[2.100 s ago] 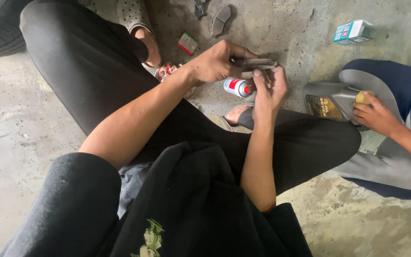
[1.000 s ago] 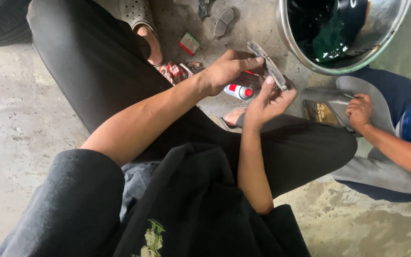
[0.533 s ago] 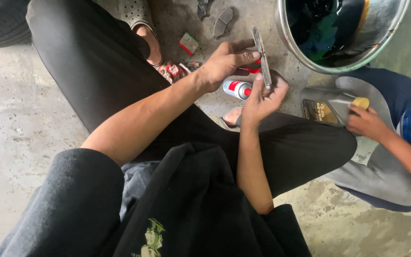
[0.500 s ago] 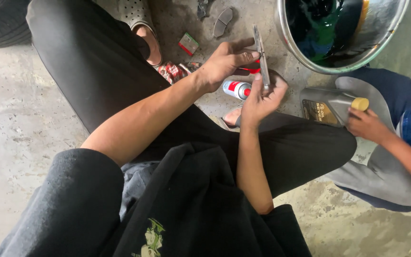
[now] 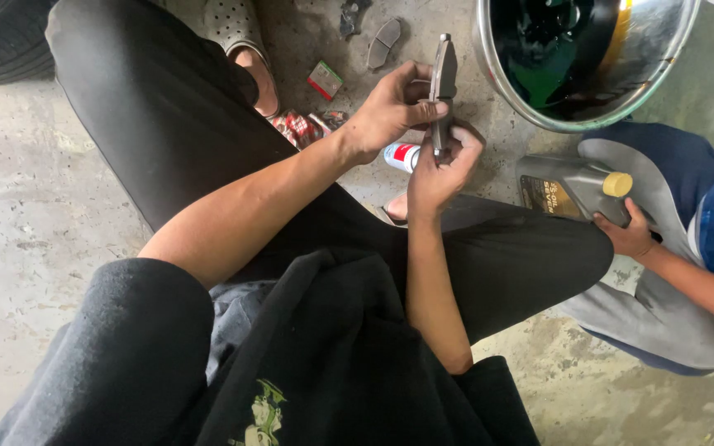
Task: Cleaning and inspecting brake pads as part of a brake service.
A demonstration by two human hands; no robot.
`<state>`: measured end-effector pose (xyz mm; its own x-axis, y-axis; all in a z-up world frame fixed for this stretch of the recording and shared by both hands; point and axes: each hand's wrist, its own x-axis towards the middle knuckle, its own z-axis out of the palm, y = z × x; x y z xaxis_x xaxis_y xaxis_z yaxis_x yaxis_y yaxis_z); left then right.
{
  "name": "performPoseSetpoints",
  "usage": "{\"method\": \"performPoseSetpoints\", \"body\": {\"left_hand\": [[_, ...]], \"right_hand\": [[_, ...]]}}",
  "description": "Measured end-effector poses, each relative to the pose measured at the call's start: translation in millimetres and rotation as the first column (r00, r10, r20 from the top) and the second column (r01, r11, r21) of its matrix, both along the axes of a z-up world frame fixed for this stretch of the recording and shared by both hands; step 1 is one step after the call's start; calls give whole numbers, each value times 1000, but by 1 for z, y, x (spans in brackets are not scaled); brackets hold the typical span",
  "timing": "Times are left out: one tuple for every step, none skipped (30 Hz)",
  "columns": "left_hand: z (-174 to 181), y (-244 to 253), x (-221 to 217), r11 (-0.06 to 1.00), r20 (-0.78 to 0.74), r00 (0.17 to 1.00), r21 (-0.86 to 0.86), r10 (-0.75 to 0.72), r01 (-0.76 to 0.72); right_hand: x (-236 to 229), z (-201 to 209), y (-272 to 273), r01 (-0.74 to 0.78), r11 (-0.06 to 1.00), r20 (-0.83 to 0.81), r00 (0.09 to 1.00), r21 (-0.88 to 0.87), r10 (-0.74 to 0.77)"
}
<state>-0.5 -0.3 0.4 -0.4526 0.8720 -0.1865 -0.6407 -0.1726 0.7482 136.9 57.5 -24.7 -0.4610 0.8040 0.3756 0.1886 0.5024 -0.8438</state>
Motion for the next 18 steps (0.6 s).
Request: {"method": "performPoseSetpoints", "body": {"left_hand": [[0, 0, 0, 1000, -5, 1000, 12, 4, -4], [0, -1, -1, 1000, -6, 1000, 13, 5, -5], [1, -1, -1, 1000, -13, 1000, 25, -2, 2], [0, -1, -2, 999, -20, 1000, 37, -8, 9], [2, -2, -2, 999, -20, 1000, 38, -6, 7], [4, -3, -2, 1000, -35, 999, 29, -12, 13], [6, -4, -3, 1000, -49, 999, 20, -18, 19], [4, -4, -3, 1000, -49, 999, 19, -17, 18], [2, -3, -3, 999, -70, 998, 34, 0, 2], [-1, -2, -4, 999, -91, 996, 50, 16, -11], [0, -3, -4, 999, -90, 996, 50, 15, -11], [1, -3, -4, 999, -73, 997, 40, 20, -17], [2, -3, -5, 999, -56, 998, 30, 25, -24], [2, -4, -5, 999, -57, 998, 28, 24, -23], [2, -5, -6, 999, -63, 998, 21, 32, -30], [2, -5, -7, 999, -68, 997, 13, 39, -38], [4, -5, -8, 999, -69, 997, 11, 38, -37], [7, -5, -8, 999, -78, 996, -8, 51, -52]], "right_hand": [[0, 0, 0, 8, 1000, 18, 1000, -23, -7], [0, 0, 0, 6, 1000, 18, 1000, -22, -6], [0, 0, 0, 5, 999, 17, 1000, -49, -5], [0, 1, -1, 4, 997, 18, 1000, -77, -2], [0, 2, 0, 1, 997, 18, 1000, -77, 0], [0, 3, -1, -4, 1000, 49, 999, -18, 5], [0, 5, -1, -12, 999, 80, 997, 41, 9], [-1, 6, -2, -13, 999, 81, 997, 40, 10], [-2, 8, -3, -2, 1000, 111, 994, 28, -1], [-3, 9, -4, 11, 1000, 141, 990, 17, -13], [-4, 13, -5, 11, 1000, 142, 990, 17, -13], [-5, 17, -7, -15, 1000, 159, 987, -1, 15], [-6, 21, -7, -40, 999, 175, 984, -19, 43], [-7, 23, -7, -39, 999, 174, 984, -21, 42], [-7, 25, -7, -107, 991, 137, 984, -76, 116], [-8, 28, -7, -175, 976, 96, 977, -130, 188], [-7, 26, -6, -175, 976, 95, 978, -131, 188], [-5, 25, -4, -223, 963, 60, 970, -154, 234]]}}
